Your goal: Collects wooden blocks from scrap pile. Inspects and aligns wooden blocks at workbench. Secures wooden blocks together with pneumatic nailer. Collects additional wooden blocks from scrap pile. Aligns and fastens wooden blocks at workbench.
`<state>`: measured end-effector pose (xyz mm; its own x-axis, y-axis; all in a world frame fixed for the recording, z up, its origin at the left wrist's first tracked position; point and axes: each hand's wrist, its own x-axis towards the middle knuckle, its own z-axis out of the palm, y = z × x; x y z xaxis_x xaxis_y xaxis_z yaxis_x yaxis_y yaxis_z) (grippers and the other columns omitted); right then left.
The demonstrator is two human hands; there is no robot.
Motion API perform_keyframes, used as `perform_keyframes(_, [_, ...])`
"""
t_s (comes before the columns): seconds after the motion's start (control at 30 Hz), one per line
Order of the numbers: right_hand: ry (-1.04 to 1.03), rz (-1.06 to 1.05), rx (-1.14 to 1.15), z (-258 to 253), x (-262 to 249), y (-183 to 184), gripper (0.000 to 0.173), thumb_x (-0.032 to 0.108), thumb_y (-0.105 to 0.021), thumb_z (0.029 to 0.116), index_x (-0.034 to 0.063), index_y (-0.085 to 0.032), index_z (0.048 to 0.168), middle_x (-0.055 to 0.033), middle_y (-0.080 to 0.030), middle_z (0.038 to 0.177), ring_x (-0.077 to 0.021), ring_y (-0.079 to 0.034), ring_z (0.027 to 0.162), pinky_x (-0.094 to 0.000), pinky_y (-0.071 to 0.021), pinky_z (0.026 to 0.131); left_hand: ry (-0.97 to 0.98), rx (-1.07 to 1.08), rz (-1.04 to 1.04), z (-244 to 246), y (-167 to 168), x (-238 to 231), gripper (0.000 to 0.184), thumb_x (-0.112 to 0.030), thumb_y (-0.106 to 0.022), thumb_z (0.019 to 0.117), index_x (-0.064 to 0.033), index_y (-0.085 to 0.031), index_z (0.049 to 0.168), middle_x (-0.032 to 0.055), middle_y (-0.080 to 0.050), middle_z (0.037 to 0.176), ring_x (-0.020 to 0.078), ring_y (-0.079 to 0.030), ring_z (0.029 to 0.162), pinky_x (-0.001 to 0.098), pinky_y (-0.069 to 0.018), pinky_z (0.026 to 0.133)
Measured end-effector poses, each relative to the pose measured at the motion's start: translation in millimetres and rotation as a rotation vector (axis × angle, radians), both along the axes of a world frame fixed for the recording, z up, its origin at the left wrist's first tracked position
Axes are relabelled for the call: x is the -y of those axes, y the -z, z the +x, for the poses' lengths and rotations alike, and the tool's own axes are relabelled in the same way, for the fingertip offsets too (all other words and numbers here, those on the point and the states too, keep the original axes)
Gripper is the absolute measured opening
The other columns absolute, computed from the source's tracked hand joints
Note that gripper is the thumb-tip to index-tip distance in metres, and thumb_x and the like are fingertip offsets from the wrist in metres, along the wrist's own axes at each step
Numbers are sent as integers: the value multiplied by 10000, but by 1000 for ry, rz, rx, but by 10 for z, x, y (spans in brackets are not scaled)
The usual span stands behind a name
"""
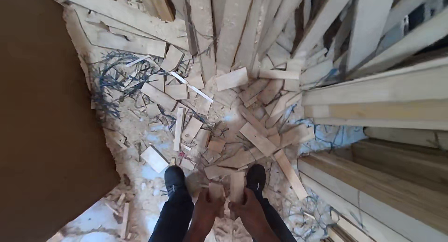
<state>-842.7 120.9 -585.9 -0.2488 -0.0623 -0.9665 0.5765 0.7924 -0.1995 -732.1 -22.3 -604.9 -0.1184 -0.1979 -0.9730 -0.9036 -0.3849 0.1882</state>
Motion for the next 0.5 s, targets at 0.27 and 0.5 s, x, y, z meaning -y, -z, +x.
perform_keyframes(0.27, [-661, 219, -114, -826, 720, 1643, 989, 491, -804, 802, 12, -367, 1548, -237, -469, 1515, -377, -557, 1318, -545, -499, 1056, 192, -59, 22, -626, -107, 286, 959, -363, -835, 800, -65, -348, 1571, 206, -628, 1338, 341, -662, 1156, 556, -539, 990])
perform_keyframes(0.5, [-945, 219, -112, -1569, 1023, 2302, 799, 549, -786, 832, 11, -558, 1377, -249, -643, 1267, -428, -640, 1159, -653, -527, 926, 113, -167, 68, -594, -217, 302, 926, -364, -821, 822, -17, -363, 1548, 209, -608, 1366, 306, -655, 1175, 505, -536, 1008])
